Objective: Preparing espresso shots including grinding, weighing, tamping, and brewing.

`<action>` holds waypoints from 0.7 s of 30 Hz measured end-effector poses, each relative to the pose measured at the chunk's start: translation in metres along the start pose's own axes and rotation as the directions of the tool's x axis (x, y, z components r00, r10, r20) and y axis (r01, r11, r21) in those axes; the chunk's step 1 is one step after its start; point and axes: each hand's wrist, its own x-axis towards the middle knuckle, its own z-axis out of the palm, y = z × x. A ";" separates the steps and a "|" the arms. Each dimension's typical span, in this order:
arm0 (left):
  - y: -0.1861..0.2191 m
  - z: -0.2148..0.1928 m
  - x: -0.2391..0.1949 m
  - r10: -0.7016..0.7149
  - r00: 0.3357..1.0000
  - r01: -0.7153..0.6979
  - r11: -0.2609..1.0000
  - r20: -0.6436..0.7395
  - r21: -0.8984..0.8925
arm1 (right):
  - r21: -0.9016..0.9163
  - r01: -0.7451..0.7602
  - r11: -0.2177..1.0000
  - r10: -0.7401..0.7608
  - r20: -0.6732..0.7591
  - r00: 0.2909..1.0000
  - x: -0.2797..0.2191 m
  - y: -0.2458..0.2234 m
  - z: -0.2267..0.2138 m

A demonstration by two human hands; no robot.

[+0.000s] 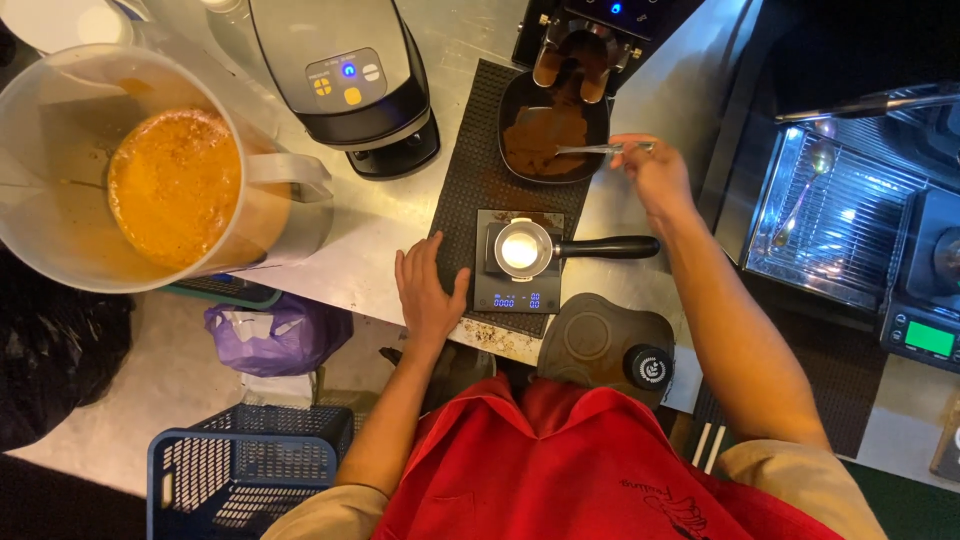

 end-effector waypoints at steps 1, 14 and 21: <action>0.001 -0.001 0.000 -0.001 1.000 0.001 1.000 0.003 -0.009 | 0.019 0.029 0.999 -0.029 -0.004 1.000 -0.001 -0.003 -0.002; -0.002 -0.001 -0.001 0.002 1.000 -0.001 1.000 0.015 -0.019 | -0.212 0.107 0.971 -0.089 0.090 0.992 -0.108 -0.097 -0.034; -0.003 -0.001 -0.001 0.014 1.000 -0.014 1.000 0.018 -0.004 | -0.469 0.718 0.514 -0.609 0.391 0.690 -0.155 -0.043 -0.039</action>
